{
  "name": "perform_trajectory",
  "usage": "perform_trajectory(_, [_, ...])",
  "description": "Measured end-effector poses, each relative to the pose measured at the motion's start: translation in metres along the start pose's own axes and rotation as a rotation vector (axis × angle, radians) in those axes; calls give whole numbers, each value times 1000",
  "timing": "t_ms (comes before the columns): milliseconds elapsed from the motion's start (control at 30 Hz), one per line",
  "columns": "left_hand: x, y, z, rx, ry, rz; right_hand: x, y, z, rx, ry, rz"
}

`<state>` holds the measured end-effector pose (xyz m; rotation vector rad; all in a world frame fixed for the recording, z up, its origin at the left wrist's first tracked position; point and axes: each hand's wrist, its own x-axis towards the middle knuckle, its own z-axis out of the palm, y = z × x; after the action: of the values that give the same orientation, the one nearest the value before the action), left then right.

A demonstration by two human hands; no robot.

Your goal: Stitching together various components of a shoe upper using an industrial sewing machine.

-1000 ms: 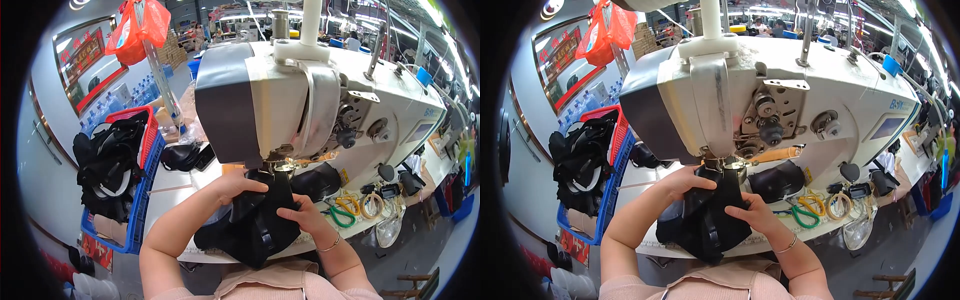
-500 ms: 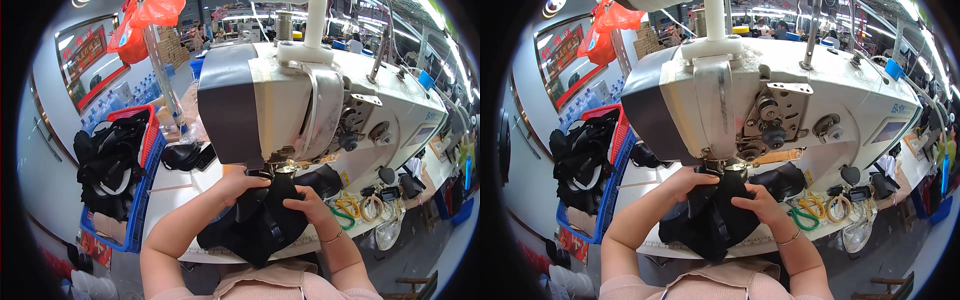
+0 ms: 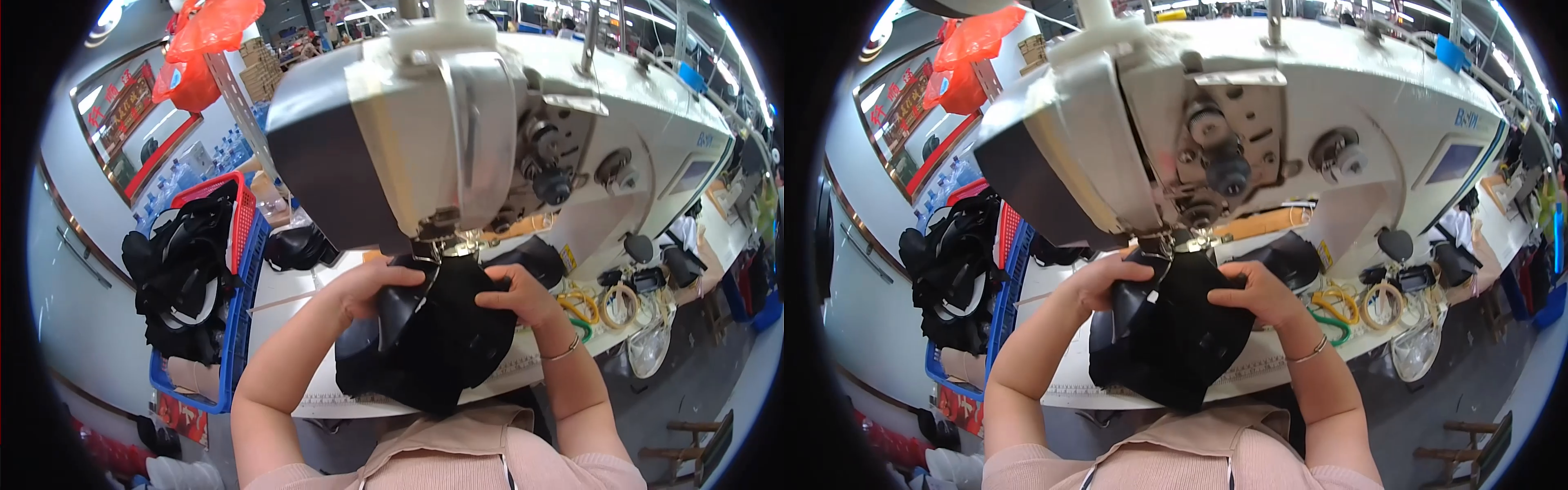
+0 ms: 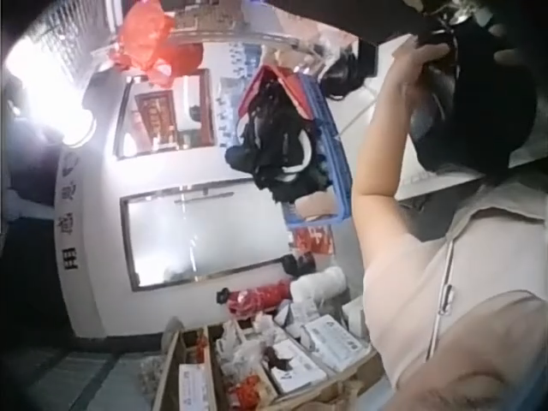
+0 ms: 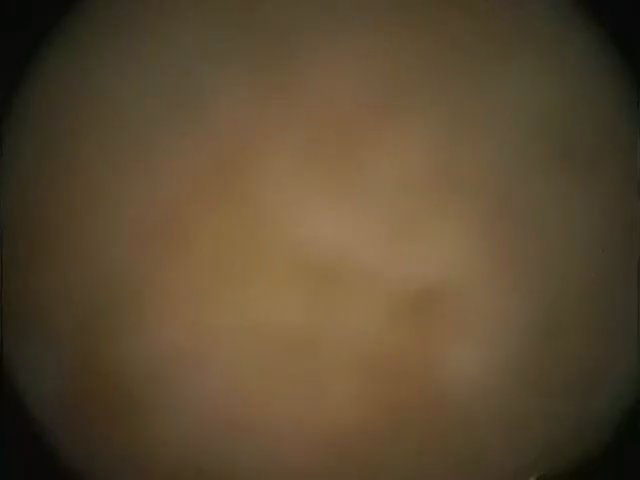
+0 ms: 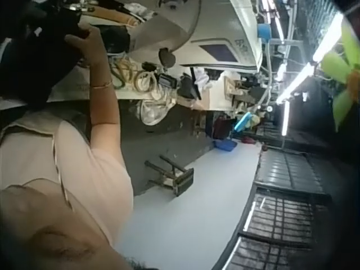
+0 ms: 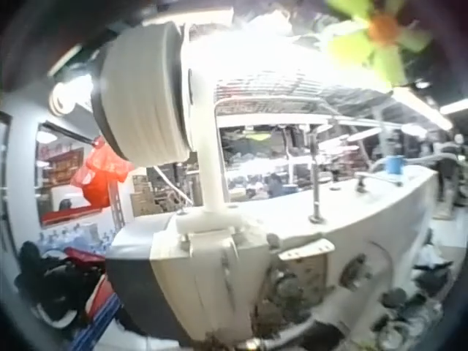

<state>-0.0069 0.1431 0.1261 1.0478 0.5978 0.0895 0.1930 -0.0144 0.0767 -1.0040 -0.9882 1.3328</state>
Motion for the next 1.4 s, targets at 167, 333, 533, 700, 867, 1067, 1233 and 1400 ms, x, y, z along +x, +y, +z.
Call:
perform_trajectory(167, [-3,2,10,42,39,20,-2,1,-5,-44,64,-39])
perform_trajectory(333, [3,-4,5,165,30,33,-2,0,-5,68,40,-7])
perform_trajectory(533, [1,-9,7,209,35,62,-5,8,-2,261,-1,46])
perform_trajectory(700, [-1,-14,11,173,47,126,-11,8,0,367,8,24])
perform_trajectory(867, [5,-24,8,112,90,144,0,7,-11,412,-7,28])
perform_trajectory(1067, [2,-25,22,56,162,162,9,11,-27,366,74,-33])
perform_trajectory(1233, [6,-24,20,23,170,164,17,3,-28,369,130,19])
perform_trajectory(1400, [-6,-9,12,201,22,133,5,7,-23,407,143,2])
